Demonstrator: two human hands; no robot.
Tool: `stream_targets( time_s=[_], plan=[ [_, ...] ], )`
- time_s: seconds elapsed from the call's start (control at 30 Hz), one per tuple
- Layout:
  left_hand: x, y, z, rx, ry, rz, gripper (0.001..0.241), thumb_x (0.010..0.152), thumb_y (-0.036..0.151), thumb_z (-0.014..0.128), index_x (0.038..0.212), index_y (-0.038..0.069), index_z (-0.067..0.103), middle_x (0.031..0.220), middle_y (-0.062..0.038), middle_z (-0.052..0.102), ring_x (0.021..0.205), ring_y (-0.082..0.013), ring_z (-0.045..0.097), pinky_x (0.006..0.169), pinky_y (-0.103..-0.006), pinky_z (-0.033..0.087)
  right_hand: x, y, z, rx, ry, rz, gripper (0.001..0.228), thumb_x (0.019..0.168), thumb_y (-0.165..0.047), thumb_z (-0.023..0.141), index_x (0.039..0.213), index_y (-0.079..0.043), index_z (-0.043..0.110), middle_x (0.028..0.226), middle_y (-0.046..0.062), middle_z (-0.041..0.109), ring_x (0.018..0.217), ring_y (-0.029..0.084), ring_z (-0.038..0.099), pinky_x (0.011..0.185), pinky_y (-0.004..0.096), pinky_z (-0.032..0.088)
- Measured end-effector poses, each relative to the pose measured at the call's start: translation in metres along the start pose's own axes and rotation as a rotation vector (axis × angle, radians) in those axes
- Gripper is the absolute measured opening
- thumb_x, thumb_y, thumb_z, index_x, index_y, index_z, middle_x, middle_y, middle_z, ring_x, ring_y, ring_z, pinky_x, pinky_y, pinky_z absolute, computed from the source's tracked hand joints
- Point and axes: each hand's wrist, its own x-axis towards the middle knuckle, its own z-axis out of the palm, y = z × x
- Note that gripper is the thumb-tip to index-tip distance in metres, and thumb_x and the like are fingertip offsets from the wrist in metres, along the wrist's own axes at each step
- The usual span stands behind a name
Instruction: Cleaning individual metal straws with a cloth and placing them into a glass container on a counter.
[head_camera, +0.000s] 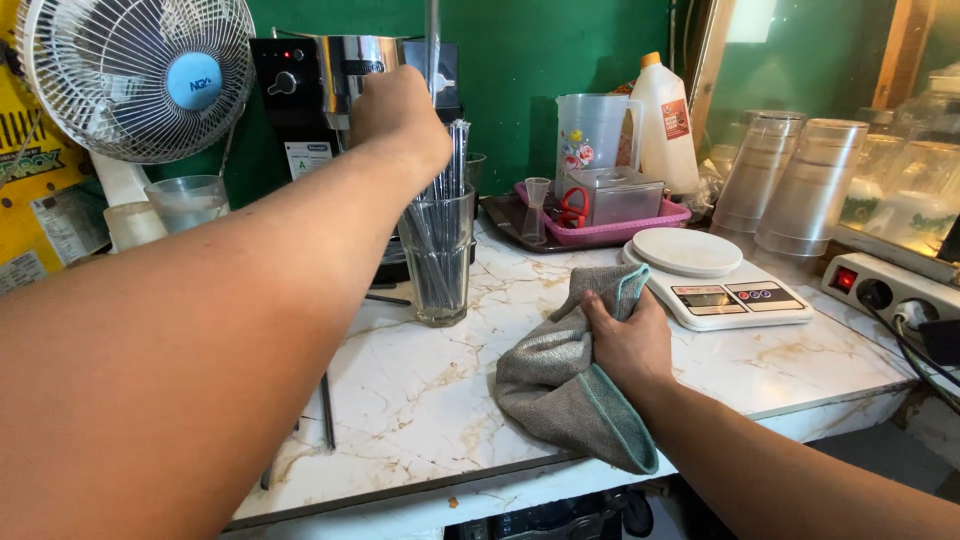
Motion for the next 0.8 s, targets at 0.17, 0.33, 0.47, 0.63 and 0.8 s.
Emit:
stream_targets(
  time_s=[0.17,0.33,0.47,0.63,0.8],
  plan=[
    [-0.009,0.002,0.005,0.159,-0.108,-0.072,0.017,0.094,0.009,0.069,0.110,0.008,0.072,0.121,-0.013,0.069,0.113,-0.0325,0.068,0.085,-0.0437,0.060,-0.002,-0.006,-0.002,-0.004,-0.011,0.017,0.039,0.091,-0.034,0.073,0.111,-0.002,0.068,0.103,0.016,0.077,0.095,0.028,0.074,0.088,0.040,0.054],
    [-0.010,-0.005,0.021,0.201,-0.196,-0.118,0.022,0.097,0.013,0.068,0.117,0.004,0.070,0.120,-0.016,0.070,0.109,-0.0303,0.072,0.082,-0.0406,0.064,-0.007,-0.015,-0.006,0.041,-0.099,0.137,0.038,0.093,-0.035,0.069,0.113,-0.003,0.065,0.107,0.014,0.077,0.097,0.025,0.076,0.089,0.040,0.056],
    [-0.021,-0.004,0.007,-0.002,-0.190,-0.242,0.024,0.096,0.012,0.067,0.118,0.003,0.070,0.123,-0.017,0.068,0.111,-0.0326,0.070,0.088,-0.0410,0.061,-0.006,-0.014,-0.006,0.024,-0.076,0.097,0.039,0.093,-0.035,0.069,0.114,-0.002,0.066,0.108,0.014,0.077,0.097,0.025,0.074,0.092,0.041,0.056],
    [-0.019,-0.005,0.008,0.068,-0.312,-0.203,0.048,0.078,0.018,0.088,0.120,0.004,0.067,0.128,-0.017,0.066,0.118,-0.0334,0.065,0.092,-0.0403,0.057,-0.008,-0.012,-0.001,0.054,-0.071,0.069,0.048,0.092,-0.041,0.072,0.120,-0.003,0.064,0.111,0.014,0.076,0.099,0.025,0.074,0.094,0.040,0.056],
    [0.022,-0.021,0.064,-0.355,-0.236,-0.599,0.028,0.091,0.015,0.074,0.115,0.002,0.071,0.120,-0.015,0.073,0.108,-0.0249,0.074,0.085,-0.0347,0.062,-0.027,-0.038,0.007,0.003,-0.579,-0.023,0.108,0.076,-0.045,0.086,0.157,-0.012,0.023,0.122,0.021,0.069,0.104,0.039,0.077,0.093,0.047,0.064]
  ],
)
